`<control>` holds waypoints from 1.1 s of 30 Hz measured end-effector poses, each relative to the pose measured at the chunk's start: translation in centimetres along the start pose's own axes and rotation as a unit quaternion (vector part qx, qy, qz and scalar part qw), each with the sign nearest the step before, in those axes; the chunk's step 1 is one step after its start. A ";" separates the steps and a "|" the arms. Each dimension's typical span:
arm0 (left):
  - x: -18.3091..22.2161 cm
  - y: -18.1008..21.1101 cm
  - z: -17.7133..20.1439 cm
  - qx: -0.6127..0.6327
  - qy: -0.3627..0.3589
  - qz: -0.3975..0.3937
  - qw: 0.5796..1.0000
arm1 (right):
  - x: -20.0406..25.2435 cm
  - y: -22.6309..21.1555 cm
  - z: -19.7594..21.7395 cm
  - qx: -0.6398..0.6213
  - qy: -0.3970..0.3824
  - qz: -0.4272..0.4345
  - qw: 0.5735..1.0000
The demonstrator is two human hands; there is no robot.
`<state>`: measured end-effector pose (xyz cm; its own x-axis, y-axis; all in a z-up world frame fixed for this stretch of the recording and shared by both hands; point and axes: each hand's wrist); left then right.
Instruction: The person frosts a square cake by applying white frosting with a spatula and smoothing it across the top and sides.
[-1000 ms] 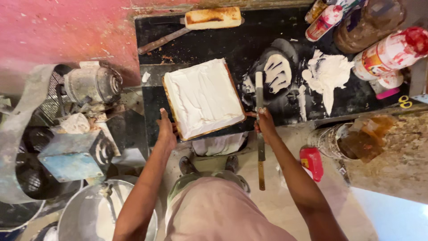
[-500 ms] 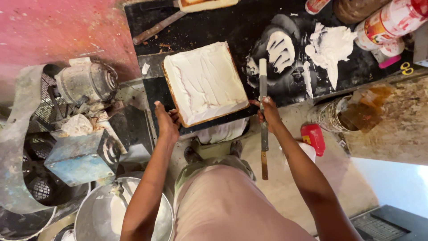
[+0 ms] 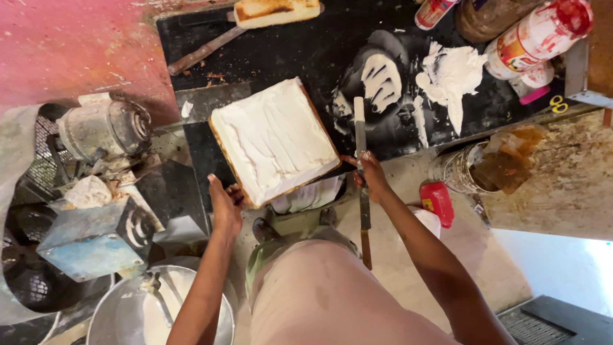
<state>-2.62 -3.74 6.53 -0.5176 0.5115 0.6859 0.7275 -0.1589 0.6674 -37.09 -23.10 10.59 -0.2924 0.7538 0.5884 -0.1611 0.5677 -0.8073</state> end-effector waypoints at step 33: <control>8.1 -3.5 -3.1 0.086 0.118 -0.098 0.984 | -16.8 -9.8 0.7 0.233 -0.199 0.123 0.944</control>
<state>-10.79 -1.68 10.61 -0.7313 0.3040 0.6106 0.6582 0.0796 0.7486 -31.27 -41.61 8.57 -0.6905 0.6080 0.3918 -0.4118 0.1148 -0.9040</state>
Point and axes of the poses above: each hand's wrist, its own x-axis away from the middle knuckle, its own z-axis out of the back of the hand, y = z × x
